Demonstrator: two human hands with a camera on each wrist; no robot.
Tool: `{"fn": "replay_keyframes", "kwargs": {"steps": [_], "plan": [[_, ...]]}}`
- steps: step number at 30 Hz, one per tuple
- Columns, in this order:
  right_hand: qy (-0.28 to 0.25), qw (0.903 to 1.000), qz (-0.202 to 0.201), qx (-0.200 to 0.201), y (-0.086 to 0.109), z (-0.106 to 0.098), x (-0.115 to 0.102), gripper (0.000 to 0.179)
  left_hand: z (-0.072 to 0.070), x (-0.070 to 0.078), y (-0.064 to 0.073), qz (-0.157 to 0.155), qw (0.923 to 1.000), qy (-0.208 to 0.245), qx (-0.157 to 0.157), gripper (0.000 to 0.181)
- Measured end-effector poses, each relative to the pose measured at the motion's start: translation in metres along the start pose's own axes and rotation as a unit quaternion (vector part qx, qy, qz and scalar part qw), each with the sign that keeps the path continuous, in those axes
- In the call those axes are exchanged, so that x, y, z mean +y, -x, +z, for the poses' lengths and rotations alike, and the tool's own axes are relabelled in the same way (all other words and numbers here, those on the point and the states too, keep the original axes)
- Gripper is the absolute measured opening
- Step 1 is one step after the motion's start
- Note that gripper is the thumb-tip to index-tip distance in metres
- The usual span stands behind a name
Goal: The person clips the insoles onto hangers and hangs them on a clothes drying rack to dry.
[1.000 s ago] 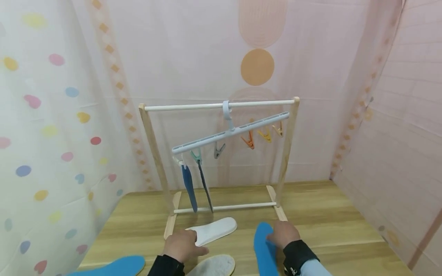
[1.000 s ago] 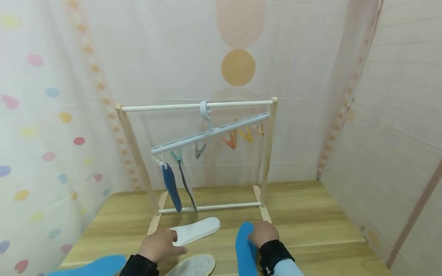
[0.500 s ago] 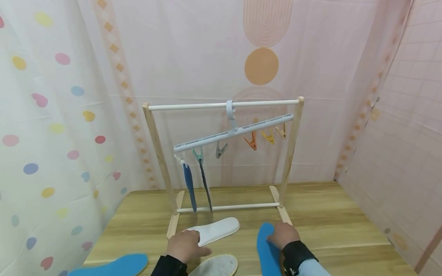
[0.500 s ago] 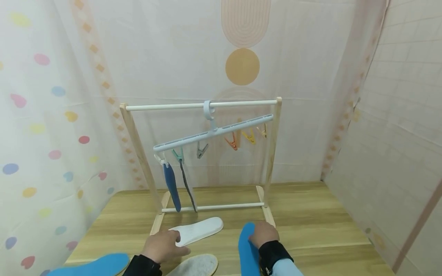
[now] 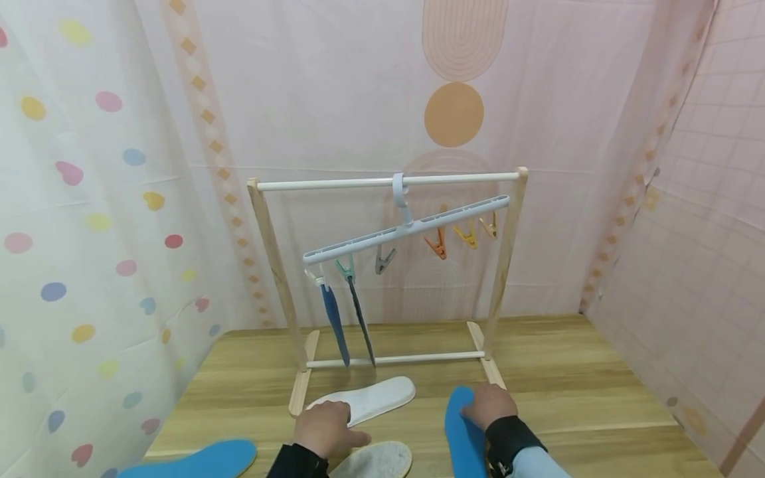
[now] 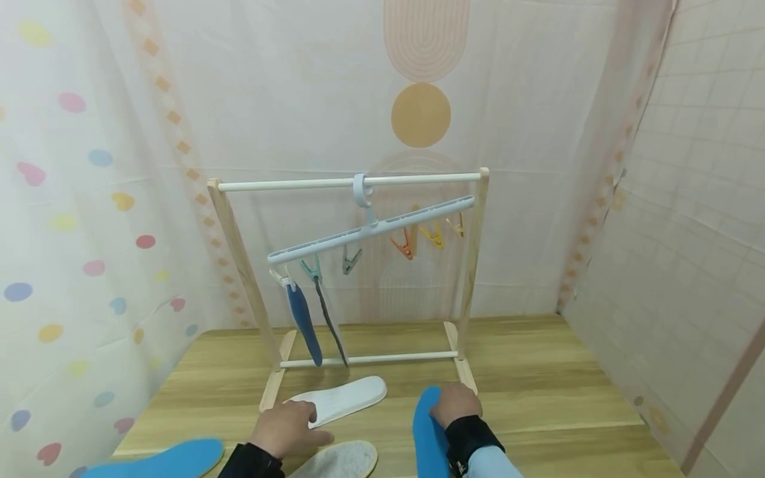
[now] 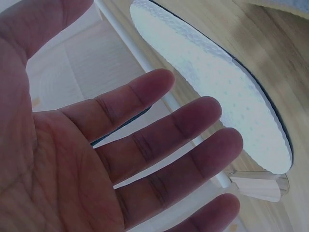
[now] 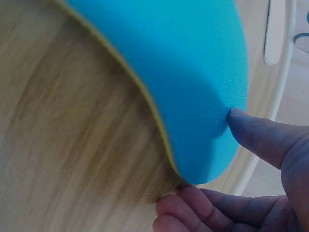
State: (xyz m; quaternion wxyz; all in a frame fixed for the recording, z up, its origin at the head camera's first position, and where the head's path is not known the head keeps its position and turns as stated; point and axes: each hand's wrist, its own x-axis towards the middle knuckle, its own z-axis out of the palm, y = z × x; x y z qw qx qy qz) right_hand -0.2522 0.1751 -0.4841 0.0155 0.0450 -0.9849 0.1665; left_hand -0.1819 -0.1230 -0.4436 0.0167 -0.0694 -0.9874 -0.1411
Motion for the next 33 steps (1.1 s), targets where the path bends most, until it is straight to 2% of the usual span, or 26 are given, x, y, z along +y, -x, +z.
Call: {"fn": "replay_keyframes", "kwargs": {"steps": [10,17,21,25,33], "plan": [[-0.005,0.9997,0.008,0.023,0.000,0.005,-0.005,0.027,-0.001,0.004,0.000,-0.002,1.0000,-0.004,0.001,0.043],[0.010,0.9999,0.002,0.004,-0.005,0.010,-0.004,0.027,-0.002,0.007,-0.001,0.002,1.0000,0.001,-0.003,0.043],[0.011,0.9999,-0.009,0.007,-0.008,0.013,0.001,0.026,-0.002,0.008,-0.001,0.000,1.0000,0.000,-0.007,0.044],[0.009,0.9998,-0.017,0.007,-0.007,0.010,0.002,0.027,-0.001,0.009,-0.001,-0.003,0.9999,0.003,-0.010,0.044],[0.004,0.9999,-0.008,0.006,-0.003,0.006,-0.003,0.029,-0.001,0.011,0.000,-0.006,0.9999,0.013,-0.010,0.043]]}}
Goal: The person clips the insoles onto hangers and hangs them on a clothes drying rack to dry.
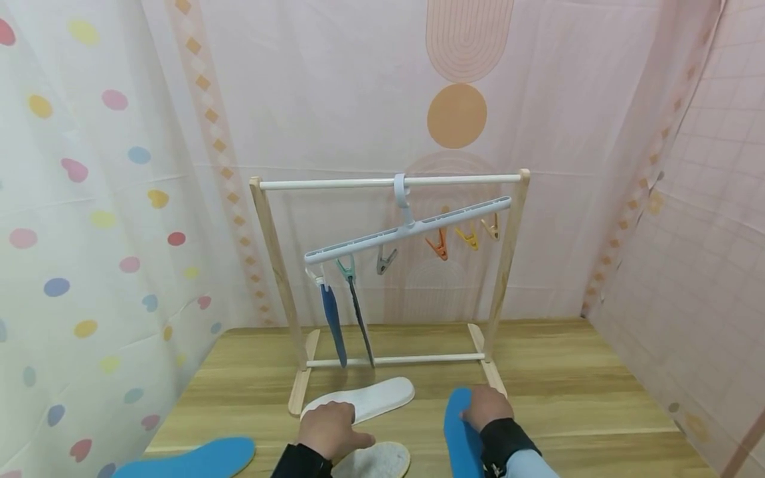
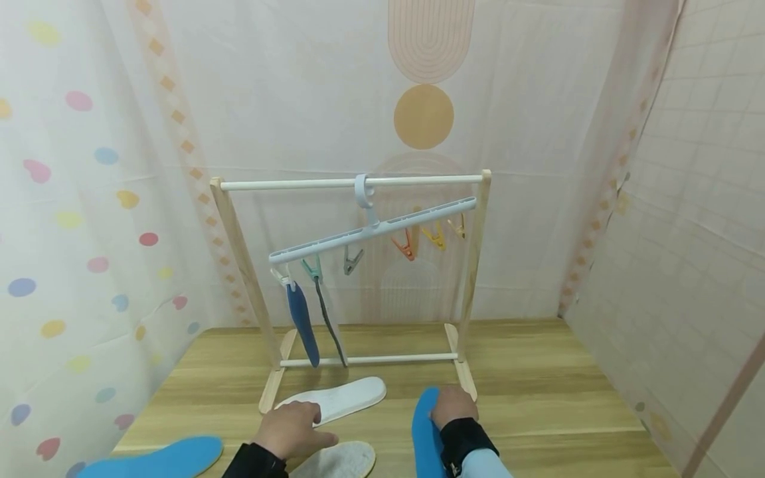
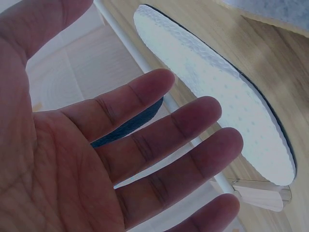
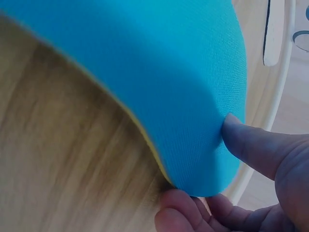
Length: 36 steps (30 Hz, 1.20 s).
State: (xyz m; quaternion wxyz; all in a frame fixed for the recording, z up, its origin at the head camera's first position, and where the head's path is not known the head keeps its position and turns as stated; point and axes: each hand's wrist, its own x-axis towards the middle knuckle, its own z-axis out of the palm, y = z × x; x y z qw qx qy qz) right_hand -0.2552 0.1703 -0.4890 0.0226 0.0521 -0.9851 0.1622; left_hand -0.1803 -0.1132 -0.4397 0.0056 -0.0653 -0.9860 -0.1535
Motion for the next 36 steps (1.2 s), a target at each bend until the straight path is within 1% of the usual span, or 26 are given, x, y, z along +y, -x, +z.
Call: {"fn": "replay_keyframes", "kwargs": {"steps": [3,9,14,20,22,26,29,33,36], "plan": [[0.002,1.0000,0.001,0.000,0.000,-0.001,-0.001,0.030,0.000,-0.001,-0.002,0.000,1.0000,0.001,-0.003,0.043],[-0.005,0.9999,0.000,-0.009,-0.003,0.002,0.003,0.030,0.002,-0.001,-0.004,-0.002,1.0000,-0.003,-0.006,0.042],[-0.018,0.9996,0.010,-0.021,0.000,0.002,0.003,0.030,0.004,0.000,-0.003,-0.006,0.9999,-0.012,0.000,0.043],[-0.027,0.9995,-0.003,-0.016,0.001,0.003,0.004,0.031,0.004,0.001,-0.005,-0.002,0.9999,-0.010,0.009,0.042],[-0.025,0.9996,-0.006,-0.014,0.000,0.004,0.006,0.031,0.004,0.000,-0.005,0.000,1.0000,-0.007,0.006,0.042],[-0.025,0.9996,0.000,-0.016,0.000,0.006,0.009,0.032,0.005,0.000,-0.006,0.001,1.0000,-0.004,-0.008,0.041],[-0.026,0.9995,0.000,-0.017,-0.001,0.005,0.009,0.033,0.005,0.000,-0.007,0.003,0.9999,-0.009,-0.011,0.041],[-0.028,0.9995,-0.009,-0.014,-0.003,0.004,0.010,0.033,0.003,-0.001,-0.008,0.004,0.9998,-0.022,0.002,0.042],[-0.032,0.9993,-0.010,-0.015,-0.005,0.001,0.010,0.034,0.000,-0.001,-0.010,0.000,0.9997,-0.023,0.009,0.043]]}}
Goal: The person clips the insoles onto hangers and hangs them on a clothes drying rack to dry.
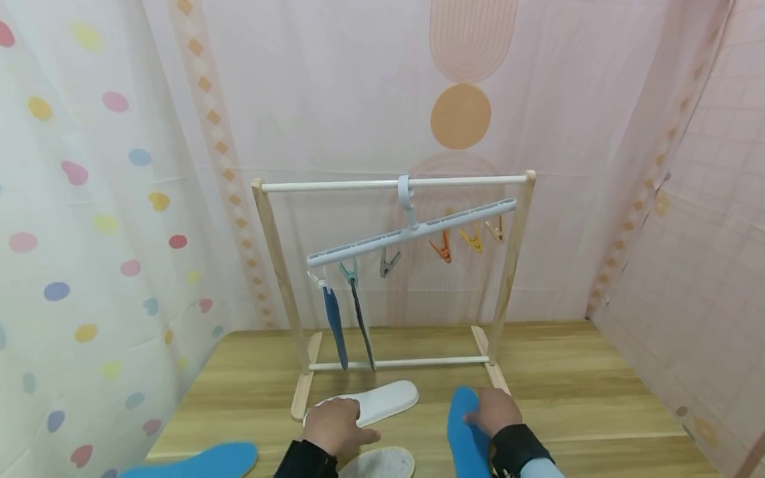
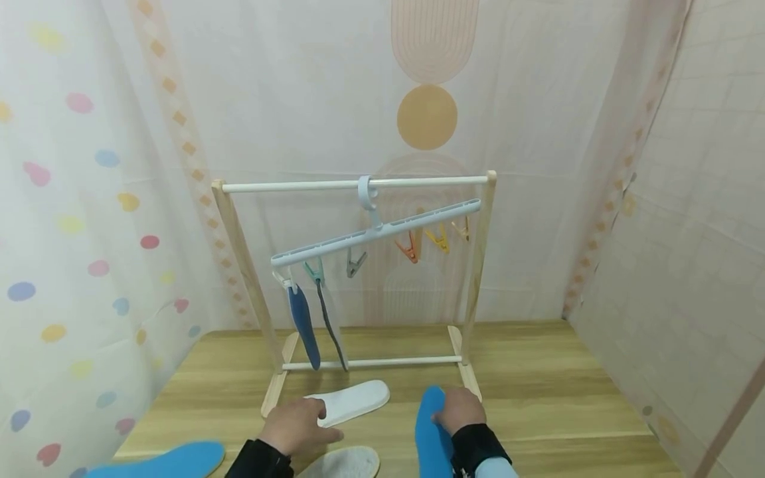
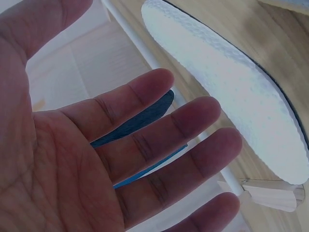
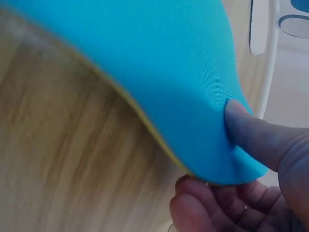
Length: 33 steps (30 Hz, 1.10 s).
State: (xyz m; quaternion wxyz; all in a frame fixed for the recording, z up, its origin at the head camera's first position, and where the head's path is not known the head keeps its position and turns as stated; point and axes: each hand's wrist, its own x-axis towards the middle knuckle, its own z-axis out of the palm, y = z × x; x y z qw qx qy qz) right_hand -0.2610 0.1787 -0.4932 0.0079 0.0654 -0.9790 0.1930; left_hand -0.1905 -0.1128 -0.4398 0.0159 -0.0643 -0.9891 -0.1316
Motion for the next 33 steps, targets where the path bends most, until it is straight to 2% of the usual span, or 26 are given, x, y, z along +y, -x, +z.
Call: {"fn": "replay_keyframes", "kwargs": {"steps": [7,14,18,24,27,33], "plan": [[-0.041,0.9990,0.009,-0.012,0.003,-0.009,-0.006,0.025,-0.003,0.001,0.000,-0.009,0.9999,0.011,-0.009,0.042],[-0.062,0.9980,0.002,0.007,0.002,-0.010,-0.008,0.021,-0.006,-0.001,0.000,0.015,0.9994,0.030,-0.006,0.041],[-0.069,0.9975,-0.003,0.016,0.002,-0.012,-0.010,0.021,-0.009,-0.002,0.000,0.019,0.9990,0.039,-0.009,0.042],[-0.081,0.9959,-0.023,0.033,0.005,-0.018,-0.013,0.028,-0.010,-0.002,-0.003,-0.003,0.9987,0.049,-0.011,0.042],[-0.083,0.9954,-0.031,0.038,0.004,-0.020,-0.014,0.032,-0.011,-0.003,-0.004,-0.011,0.9990,0.043,-0.005,0.042],[-0.088,0.9945,-0.034,0.046,0.001,-0.027,-0.018,0.035,-0.015,-0.002,-0.005,-0.004,0.9997,0.022,0.004,0.044]]}}
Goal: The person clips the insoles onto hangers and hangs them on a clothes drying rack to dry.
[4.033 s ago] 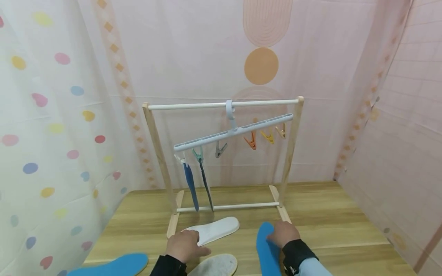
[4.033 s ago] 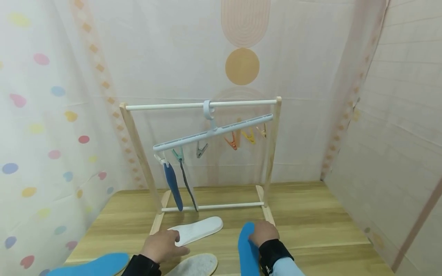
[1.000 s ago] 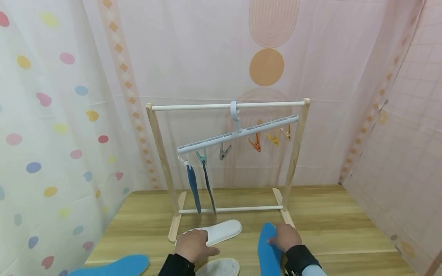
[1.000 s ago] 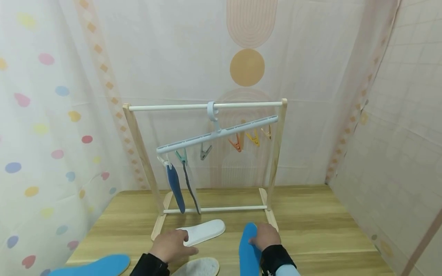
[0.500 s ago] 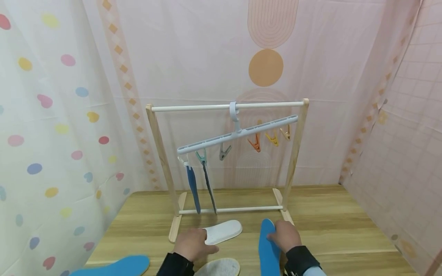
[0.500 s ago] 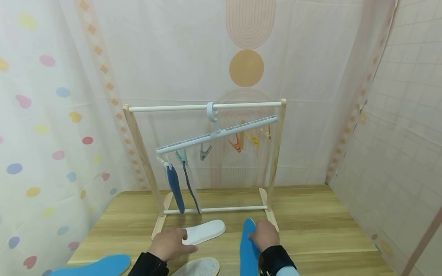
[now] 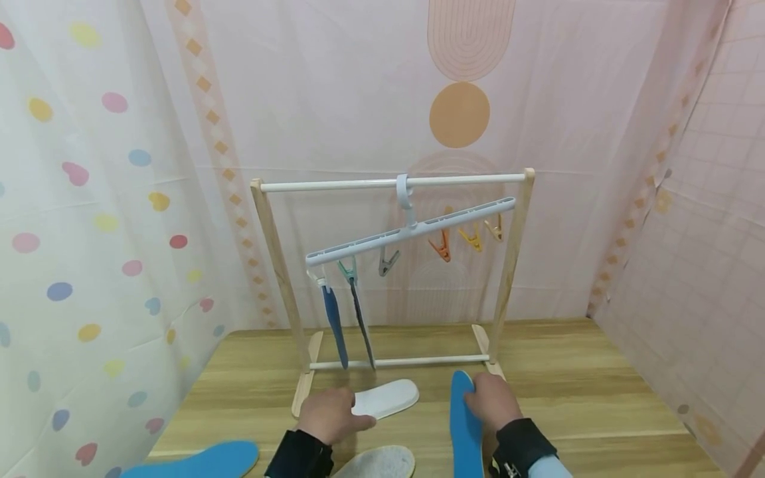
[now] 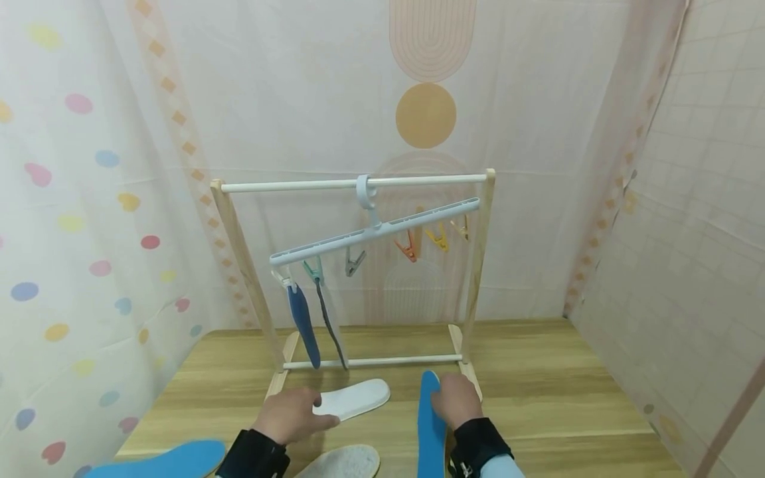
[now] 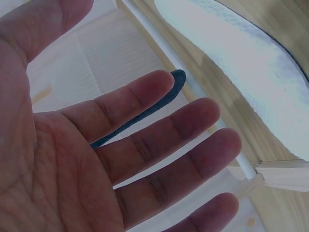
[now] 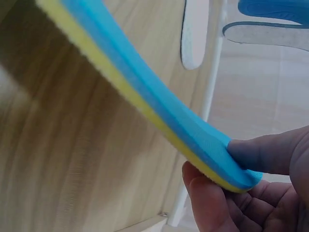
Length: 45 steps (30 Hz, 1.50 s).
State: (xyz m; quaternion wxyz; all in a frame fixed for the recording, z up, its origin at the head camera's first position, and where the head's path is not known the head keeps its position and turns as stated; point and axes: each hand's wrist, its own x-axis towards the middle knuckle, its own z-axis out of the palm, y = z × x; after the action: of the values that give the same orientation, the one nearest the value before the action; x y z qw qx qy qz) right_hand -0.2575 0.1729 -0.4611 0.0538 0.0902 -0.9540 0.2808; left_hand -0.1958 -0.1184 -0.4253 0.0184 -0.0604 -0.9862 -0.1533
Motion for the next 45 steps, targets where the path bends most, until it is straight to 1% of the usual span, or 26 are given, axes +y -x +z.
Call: {"fn": "replay_keyframes", "kwargs": {"steps": [6,8,11,14,18,21,24,27,31,36,40,45], "plan": [[-0.021,0.9997,0.013,-0.007,-0.001,-0.008,-0.009,0.034,-0.005,0.003,-0.001,-0.001,1.0000,-0.001,0.007,0.042],[-0.021,0.9996,0.016,-0.007,-0.001,-0.010,-0.012,0.032,-0.007,0.004,-0.001,-0.001,0.9999,-0.003,0.010,0.041],[-0.018,0.9998,0.004,0.004,-0.002,-0.012,-0.015,0.033,-0.009,0.005,-0.002,-0.003,0.9999,-0.002,0.014,0.041],[-0.022,0.9995,-0.013,0.017,-0.002,-0.014,-0.017,0.037,-0.010,0.006,-0.003,-0.002,0.9998,-0.006,0.017,0.041],[-0.037,0.9988,-0.025,0.021,-0.002,-0.017,-0.022,0.040,-0.015,0.008,-0.004,-0.001,0.9998,-0.011,0.017,0.041],[-0.043,0.9983,-0.030,0.023,-0.002,-0.020,-0.025,0.039,-0.017,0.011,-0.005,-0.002,0.9998,-0.008,0.018,0.041],[-0.043,0.9980,-0.034,0.030,-0.003,-0.023,-0.028,0.036,-0.020,0.013,-0.005,0.000,0.9997,-0.007,0.025,0.048],[-0.041,0.9977,-0.037,0.039,-0.003,-0.025,-0.031,0.033,-0.022,0.015,-0.005,0.001,0.9995,-0.007,0.030,0.052],[-0.044,0.9973,-0.036,0.047,-0.004,-0.028,-0.034,0.031,-0.024,0.016,-0.006,-0.003,0.9996,-0.008,0.028,0.053],[-0.056,0.9969,-0.030,0.047,-0.005,-0.031,-0.038,0.027,-0.028,0.018,-0.009,-0.010,0.9995,-0.020,0.023,0.048],[-0.061,0.9959,-0.037,0.055,-0.006,-0.033,-0.041,0.026,-0.032,0.018,-0.011,-0.013,0.9993,-0.028,0.021,0.043],[-0.064,0.9944,-0.046,0.070,-0.007,-0.036,-0.044,0.028,-0.036,0.020,-0.014,-0.016,0.9992,-0.033,0.017,0.043]]}}
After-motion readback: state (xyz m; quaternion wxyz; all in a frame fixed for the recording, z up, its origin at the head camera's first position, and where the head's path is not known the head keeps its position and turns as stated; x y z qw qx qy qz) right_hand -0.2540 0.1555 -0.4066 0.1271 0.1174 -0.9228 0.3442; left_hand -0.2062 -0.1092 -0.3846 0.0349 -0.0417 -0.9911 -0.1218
